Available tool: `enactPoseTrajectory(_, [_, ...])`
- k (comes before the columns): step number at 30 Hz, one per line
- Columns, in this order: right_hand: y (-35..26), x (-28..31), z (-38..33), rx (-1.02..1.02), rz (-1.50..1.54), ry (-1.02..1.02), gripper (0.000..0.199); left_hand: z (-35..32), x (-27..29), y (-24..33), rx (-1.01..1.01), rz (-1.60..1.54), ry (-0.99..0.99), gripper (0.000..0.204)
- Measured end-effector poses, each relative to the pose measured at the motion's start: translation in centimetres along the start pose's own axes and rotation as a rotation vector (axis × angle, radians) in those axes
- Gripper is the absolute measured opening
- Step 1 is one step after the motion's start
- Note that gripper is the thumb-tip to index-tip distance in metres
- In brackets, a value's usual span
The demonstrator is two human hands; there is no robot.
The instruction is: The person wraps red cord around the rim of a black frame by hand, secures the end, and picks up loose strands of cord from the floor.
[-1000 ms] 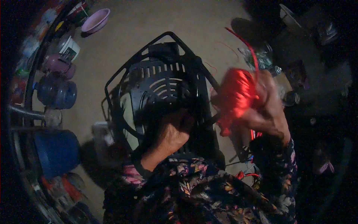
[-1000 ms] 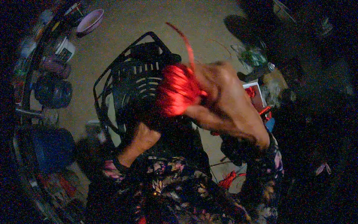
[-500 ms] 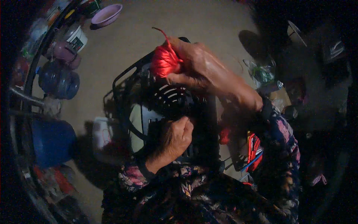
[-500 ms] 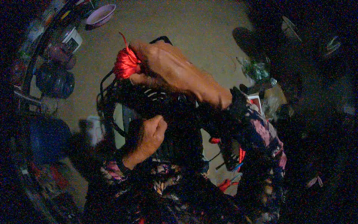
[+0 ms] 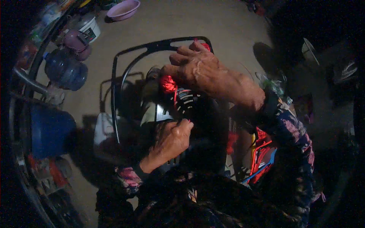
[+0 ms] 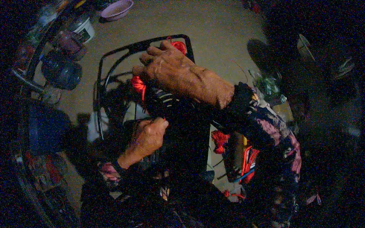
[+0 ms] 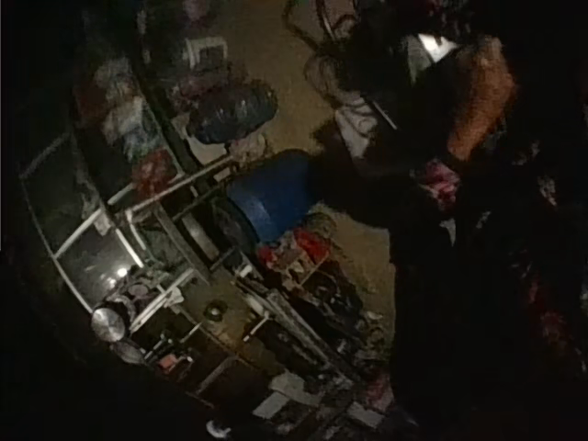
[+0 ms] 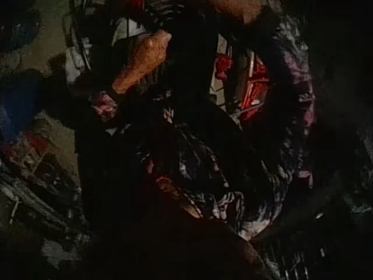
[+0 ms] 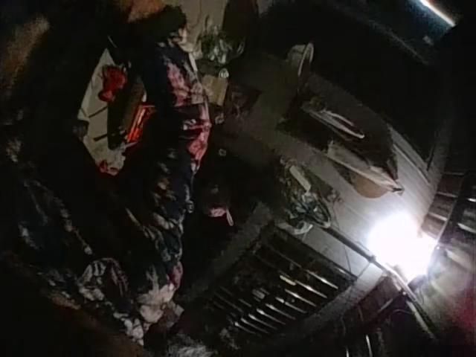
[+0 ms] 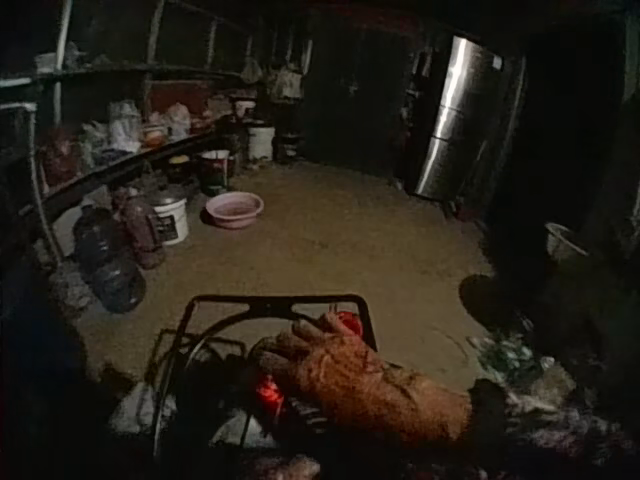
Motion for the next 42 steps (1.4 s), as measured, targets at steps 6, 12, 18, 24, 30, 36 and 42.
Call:
enactPoseTrajectory(6, [1.2,-10.8,-2.8,0.126,0.097,0.185,0.023,0.8,1.3,4.4,-0.127,0.007,-0.041,0.019])
enactPoseTrajectory(12, [-2.2,-9.4,-7.3,0.189,-0.282,-0.042,0.043,-0.5,1.1,6.4,-0.183,0.055,-0.094,0.019])
enactPoseTrajectory(18, [-1.4,-9.4,-6.7,0.111,0.373,-0.239,0.037,-0.6,-0.1,8.7,-0.290,0.041,-0.136,0.020])
enactPoseTrajectory(24, [-5.2,-4.5,-10.6,0.282,0.214,-0.402,0.026,0.6,-0.1,9.1,-0.286,0.015,-0.138,0.013])
enactPoseTrajectory(30, [0.7,1.1,-11.4,-0.076,0.807,0.091,0.020,0.9,0.1,4.3,-0.163,0.004,0.014,0.016])
enactPoseTrajectory(36, [-1.2,-4.0,-17.6,-0.089,0.635,0.075,0.033,-0.2,-1.8,2.3,-0.109,-0.076,0.007,0.015])
enactPoseTrajectory(42, [-6.5,-6.7,-16.7,0.145,0.313,-0.040,0.046,-0.6,-1.7,1.0,0.007,-0.117,-0.034,0.018])
Point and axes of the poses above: each hand's wrist, its own z-axis towards the middle knuckle, its own x-axis out of the back of the hand, y = z × x, the point moved 10 cm from there along z, towards the middle knuckle, and after that the axes turned 10 degrees about -x, right-handed, at the moved point
